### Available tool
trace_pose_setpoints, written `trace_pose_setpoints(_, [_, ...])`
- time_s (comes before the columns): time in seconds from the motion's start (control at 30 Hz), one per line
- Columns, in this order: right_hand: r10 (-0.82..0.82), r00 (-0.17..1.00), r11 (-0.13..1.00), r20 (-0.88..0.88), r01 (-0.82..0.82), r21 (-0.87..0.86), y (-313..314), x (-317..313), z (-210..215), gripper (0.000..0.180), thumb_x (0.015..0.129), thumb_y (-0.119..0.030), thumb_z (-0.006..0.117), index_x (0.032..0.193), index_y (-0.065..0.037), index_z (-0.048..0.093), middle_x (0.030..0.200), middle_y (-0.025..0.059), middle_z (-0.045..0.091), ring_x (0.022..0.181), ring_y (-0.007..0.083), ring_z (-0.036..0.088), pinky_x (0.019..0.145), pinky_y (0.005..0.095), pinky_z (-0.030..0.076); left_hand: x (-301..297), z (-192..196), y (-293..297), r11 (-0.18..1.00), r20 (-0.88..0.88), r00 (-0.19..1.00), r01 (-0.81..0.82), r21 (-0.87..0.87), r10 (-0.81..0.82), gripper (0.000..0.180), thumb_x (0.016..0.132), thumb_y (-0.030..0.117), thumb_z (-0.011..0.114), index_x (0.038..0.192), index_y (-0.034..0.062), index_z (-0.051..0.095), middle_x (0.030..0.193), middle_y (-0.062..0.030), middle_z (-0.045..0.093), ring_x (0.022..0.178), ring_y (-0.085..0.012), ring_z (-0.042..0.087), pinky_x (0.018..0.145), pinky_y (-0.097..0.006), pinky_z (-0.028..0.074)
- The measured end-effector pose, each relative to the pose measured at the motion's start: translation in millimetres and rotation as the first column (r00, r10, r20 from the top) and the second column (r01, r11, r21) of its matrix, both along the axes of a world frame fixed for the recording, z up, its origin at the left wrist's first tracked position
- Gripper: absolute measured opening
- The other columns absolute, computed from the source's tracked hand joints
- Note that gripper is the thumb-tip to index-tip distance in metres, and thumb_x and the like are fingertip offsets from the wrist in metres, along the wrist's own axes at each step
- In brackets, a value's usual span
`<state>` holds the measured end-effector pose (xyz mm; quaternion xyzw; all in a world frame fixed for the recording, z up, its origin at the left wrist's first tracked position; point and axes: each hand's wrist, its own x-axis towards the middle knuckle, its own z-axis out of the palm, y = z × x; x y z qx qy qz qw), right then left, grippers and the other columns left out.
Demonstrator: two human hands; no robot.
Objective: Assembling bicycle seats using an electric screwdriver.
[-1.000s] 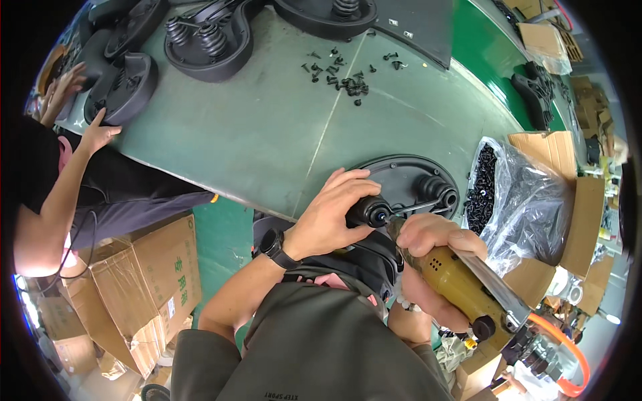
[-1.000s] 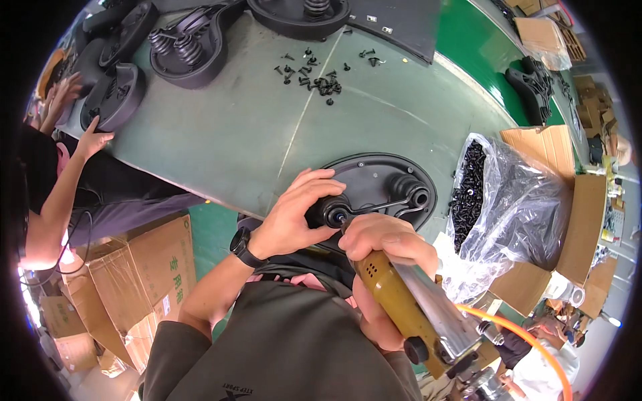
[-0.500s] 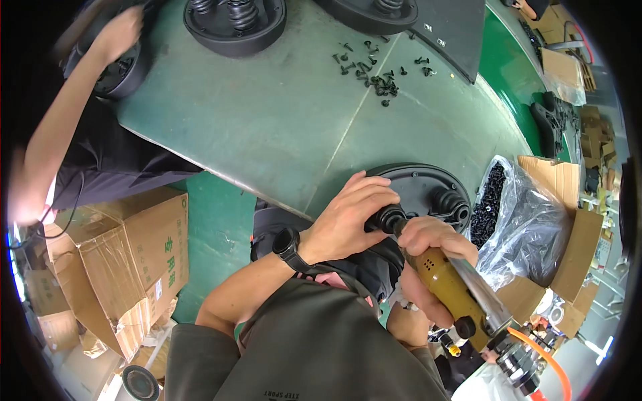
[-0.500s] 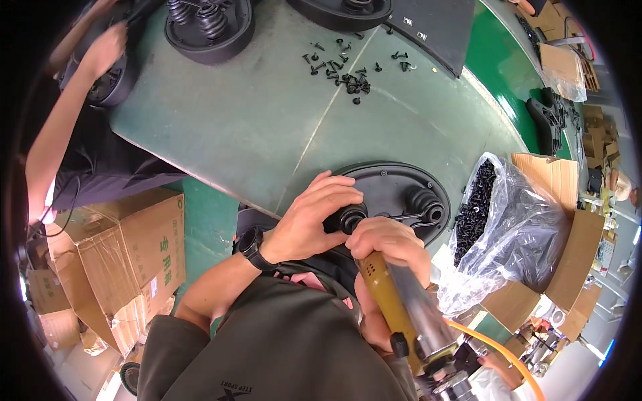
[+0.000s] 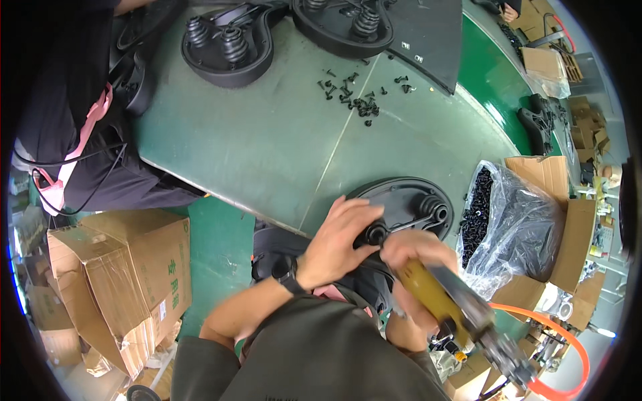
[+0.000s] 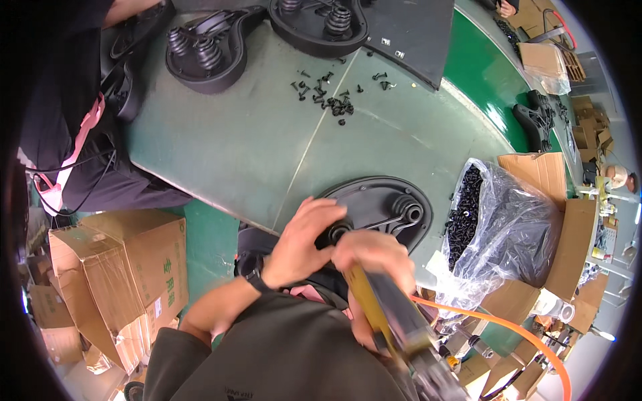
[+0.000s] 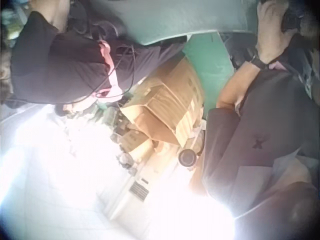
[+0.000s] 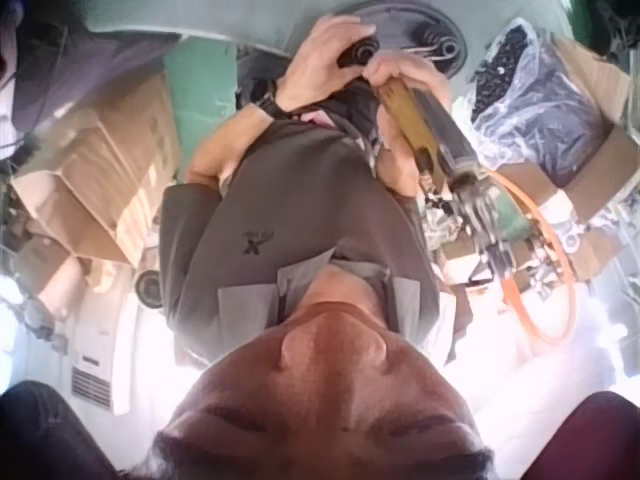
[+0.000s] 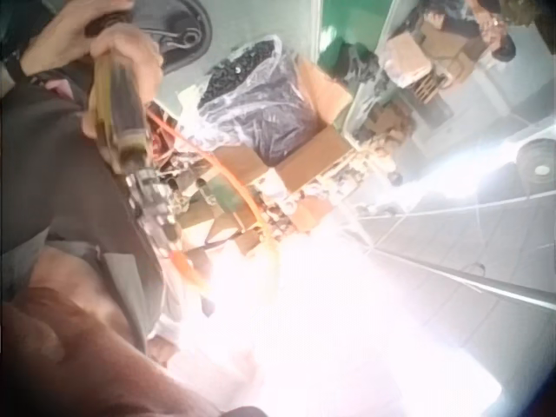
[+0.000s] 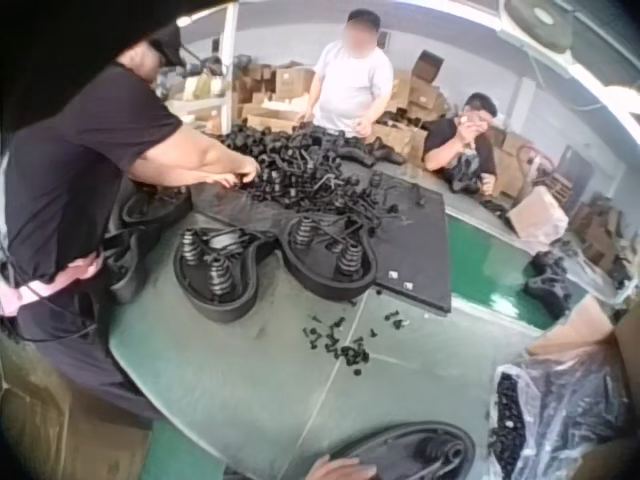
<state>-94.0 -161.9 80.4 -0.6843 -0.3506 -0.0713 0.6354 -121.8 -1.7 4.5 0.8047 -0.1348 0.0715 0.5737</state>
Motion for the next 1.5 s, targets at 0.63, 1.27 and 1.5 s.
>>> trace_pose_setpoints(0.63, [-0.113,0.993,0.805,-0.030,0.110,0.583,-43,-33,41,0.087,0.086,-0.076,0.052,0.128,0.000,0.045,0.079,0.0124,0.063,0.060,0.0267,0.063,0.054,0.0385,0.052,148,-23,10,0.974,-0.105,0.974,-0.189,0.127,0.203,0.017,0.091,0.020,0.068,0.098,0.0046,0.072,0.088,-0.0121,0.071,0.076,-0.0222,0.067,0.070,-0.035,0.052])
trace_pose_setpoints(1.27, [-0.256,0.957,0.654,-0.139,0.277,0.704,-18,-41,37,0.090,0.086,-0.081,0.045,0.128,-0.002,0.048,0.078,0.0057,0.056,0.060,0.0198,0.055,0.057,0.0330,0.045,-41,54,-32,0.205,-0.514,0.574,-0.517,-0.831,-0.637,0.029,0.101,0.031,0.059,0.109,0.0038,0.061,0.106,-0.0181,0.068,0.081,-0.0213,0.067,0.075,-0.030,0.055])
trace_pose_setpoints(1.5, [-0.278,0.949,0.593,-0.150,0.292,0.750,-45,-69,41,0.062,0.092,-0.058,0.059,0.118,-0.002,0.050,0.071,0.0071,0.065,0.049,0.0197,0.062,0.045,0.0306,0.054,-23,25,16,0.991,-0.164,0.980,-0.100,0.091,0.114,0.072,0.070,0.009,0.081,0.134,0.0007,0.049,0.128,-0.0182,0.061,0.112,-0.0308,0.060,0.101,-0.044,0.046])
